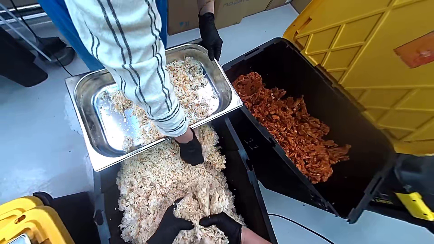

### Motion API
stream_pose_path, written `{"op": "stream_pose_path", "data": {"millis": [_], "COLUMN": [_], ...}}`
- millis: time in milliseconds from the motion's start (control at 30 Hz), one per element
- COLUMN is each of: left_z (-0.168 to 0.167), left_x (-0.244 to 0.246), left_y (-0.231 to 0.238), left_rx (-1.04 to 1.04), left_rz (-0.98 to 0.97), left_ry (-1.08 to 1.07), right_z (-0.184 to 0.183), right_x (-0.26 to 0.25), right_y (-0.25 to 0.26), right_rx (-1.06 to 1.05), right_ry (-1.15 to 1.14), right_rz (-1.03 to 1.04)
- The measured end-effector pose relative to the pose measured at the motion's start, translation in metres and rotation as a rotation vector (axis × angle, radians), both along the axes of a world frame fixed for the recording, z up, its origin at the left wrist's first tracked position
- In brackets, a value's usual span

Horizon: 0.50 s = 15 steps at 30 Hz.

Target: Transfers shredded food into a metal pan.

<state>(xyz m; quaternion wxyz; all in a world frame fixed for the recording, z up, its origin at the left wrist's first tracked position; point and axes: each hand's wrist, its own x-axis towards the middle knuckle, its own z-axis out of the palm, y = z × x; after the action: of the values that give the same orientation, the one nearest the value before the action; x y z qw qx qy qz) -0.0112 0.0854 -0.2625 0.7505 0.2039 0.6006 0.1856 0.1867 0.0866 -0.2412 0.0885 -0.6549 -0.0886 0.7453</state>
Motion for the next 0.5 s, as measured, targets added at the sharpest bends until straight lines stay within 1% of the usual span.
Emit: {"op": "stream_pose_path", "data": {"millis": [100, 167, 233, 300, 367, 400, 467, 500], "left_z": [0.009, 0.011, 0.009, 0.003, -0.004, -0.008, -0.016, -0.02], "left_x": [0.006, 0.007, 0.01, 0.017, 0.024, 0.026, 0.026, 0.021], "left_y": [-0.01, -0.013, -0.01, -0.003, 0.003, 0.007, 0.019, 0.026], "left_rx": [-0.078, -0.085, -0.049, 0.019, 0.074, 0.089, 0.07, 0.046], "left_rz": [0.119, 0.134, 0.108, 0.112, 0.112, 0.104, 0.118, 0.116], "left_ry": [0.082, 0.132, 0.182, 0.231, 0.279, 0.314, 0.372, 0.405], "right_z": [-0.003, -0.012, -0.015, -0.01, -0.011, -0.014, -0.028, -0.034], "right_x": [-0.009, -0.016, -0.022, -0.031, -0.04, -0.042, -0.04, -0.037], "right_y": [0.008, 0.011, 0.012, 0.016, 0.021, 0.027, 0.043, 0.053], "right_rx": [0.1, 0.145, 0.139, 0.148, 0.239, 0.269, 0.304, 0.311], "right_ry": [-0.055, -0.142, -0.187, -0.246, -0.305, -0.322, -0.367, -0.398], "right_rz": [0.069, 0.222, 0.361, 0.352, 0.254, 0.236, 0.309, 0.398]}}
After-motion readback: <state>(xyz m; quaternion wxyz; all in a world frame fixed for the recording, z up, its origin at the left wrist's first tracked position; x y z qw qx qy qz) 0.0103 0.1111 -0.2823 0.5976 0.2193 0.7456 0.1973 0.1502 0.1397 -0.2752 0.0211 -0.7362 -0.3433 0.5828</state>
